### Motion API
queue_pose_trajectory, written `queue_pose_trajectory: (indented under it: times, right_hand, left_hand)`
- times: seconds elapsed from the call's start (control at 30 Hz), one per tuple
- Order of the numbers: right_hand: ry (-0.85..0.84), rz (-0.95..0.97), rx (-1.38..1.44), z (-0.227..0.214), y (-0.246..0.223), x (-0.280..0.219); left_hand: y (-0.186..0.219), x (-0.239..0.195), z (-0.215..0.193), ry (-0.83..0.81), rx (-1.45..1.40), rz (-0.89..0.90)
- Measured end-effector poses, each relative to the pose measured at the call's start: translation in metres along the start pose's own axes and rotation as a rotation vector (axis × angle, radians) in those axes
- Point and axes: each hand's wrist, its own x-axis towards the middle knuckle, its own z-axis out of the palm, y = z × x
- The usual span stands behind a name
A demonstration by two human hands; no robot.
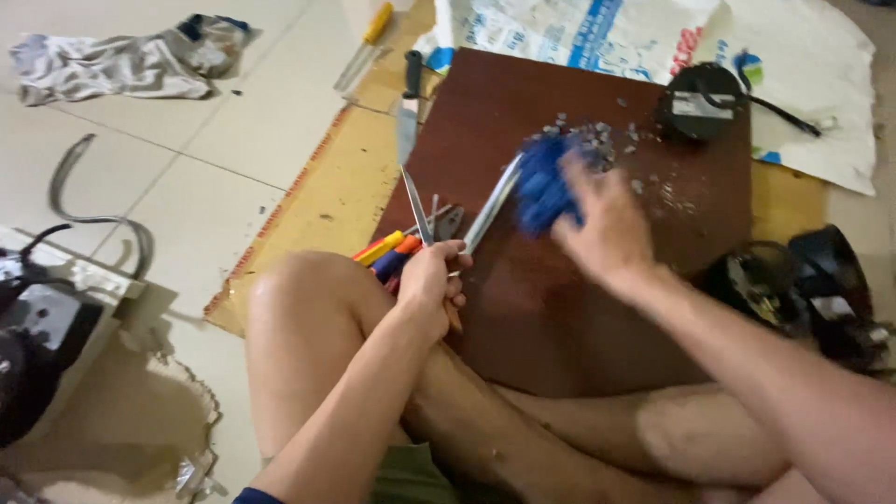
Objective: The person sits on the floor and uses a screwdriver to disassemble a small black electronic device. They then use a knife to scrape and clean a small yellow component extracted from the device.
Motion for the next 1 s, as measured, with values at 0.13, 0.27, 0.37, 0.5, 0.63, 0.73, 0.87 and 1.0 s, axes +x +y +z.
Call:
queue_pose_trajectory:
  times: [0.13, 0.27, 0.37, 0.5, 0.63, 0.73, 0.87, 1.0]
  right_hand:
    - [-0.415, -0.211, 0.081, 0.043, -0.015, -0.094]
    - [-0.514, -0.472, -0.058, 0.087, -0.015, -0.073]
    - [-0.37, -0.021, 0.0, 0.061, -0.017, -0.006]
    - [-0.092, 0.242, -0.153, 0.054, 0.061, 0.065]
    - [0.009, 0.081, -0.104, 0.016, 0.066, -0.018]
    - [-0.293, -0.114, 0.042, 0.017, 0.067, -0.104]
    - [-0.412, -0.396, -0.206, 0.035, 0.099, -0.095]
    - [-0.384, -0.132, -0.272, 0.032, 0.135, 0.013]
  left_hand:
    - [-0.011, 0.014, 0.007, -0.02, 0.07, 0.015]
    - [-0.013, 0.022, 0.0, -0.008, 0.022, 0.019]
    - [-0.009, 0.014, -0.003, -0.029, 0.019, 0.015]
    - [-0.005, 0.005, -0.005, -0.029, 0.005, 0.015]
    - [-0.01, 0.014, -0.004, -0.051, 0.038, 0.0]
    - [-0.014, 0.022, 0.003, -0.128, 0.088, -0.027]
    - [-0.008, 0.009, 0.007, -0.124, 0.102, -0.055]
    - [-0.009, 0.018, -0.004, -0.072, 0.045, -0.051]
